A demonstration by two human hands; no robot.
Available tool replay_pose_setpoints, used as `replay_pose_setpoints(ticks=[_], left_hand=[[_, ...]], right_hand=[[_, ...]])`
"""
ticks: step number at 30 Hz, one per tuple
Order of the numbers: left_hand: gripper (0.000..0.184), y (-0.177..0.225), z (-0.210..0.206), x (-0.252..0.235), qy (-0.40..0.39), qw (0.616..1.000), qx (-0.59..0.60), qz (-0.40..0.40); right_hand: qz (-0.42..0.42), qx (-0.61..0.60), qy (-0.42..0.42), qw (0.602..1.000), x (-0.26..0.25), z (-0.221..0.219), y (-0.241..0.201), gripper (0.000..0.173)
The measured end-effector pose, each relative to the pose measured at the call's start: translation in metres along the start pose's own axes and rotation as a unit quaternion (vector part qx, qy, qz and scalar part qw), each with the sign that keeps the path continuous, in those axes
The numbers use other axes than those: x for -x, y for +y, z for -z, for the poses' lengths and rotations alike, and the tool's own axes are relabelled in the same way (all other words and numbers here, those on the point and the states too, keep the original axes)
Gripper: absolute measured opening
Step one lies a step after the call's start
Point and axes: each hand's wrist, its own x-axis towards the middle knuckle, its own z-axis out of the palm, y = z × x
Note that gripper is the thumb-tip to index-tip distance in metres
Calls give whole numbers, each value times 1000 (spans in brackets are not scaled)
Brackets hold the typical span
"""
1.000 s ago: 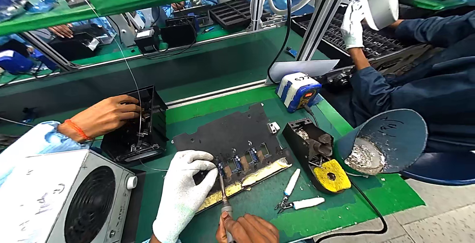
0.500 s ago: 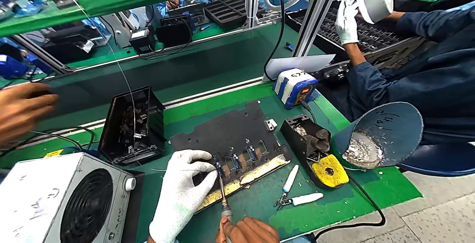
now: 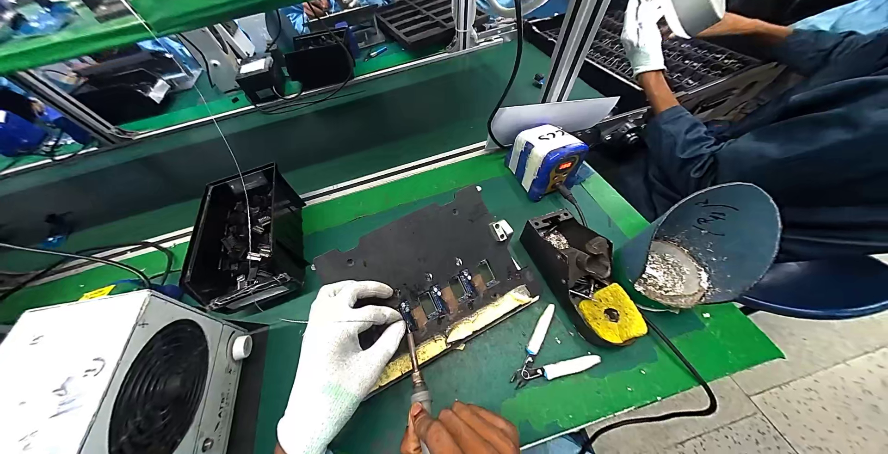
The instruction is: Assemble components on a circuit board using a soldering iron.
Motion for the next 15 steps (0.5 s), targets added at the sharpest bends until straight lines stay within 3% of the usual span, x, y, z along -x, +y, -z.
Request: replay_pose_setpoints(ticks=[10, 15], left_hand=[[13, -2, -2, 1, -4, 1000, -15, -14], [15, 2, 0, 0, 8, 1000, 2, 22]], right_hand=[[-1, 0, 7, 1000, 0, -1, 0, 14], [-4, -4, 6, 1000, 1, 0, 1, 15]])
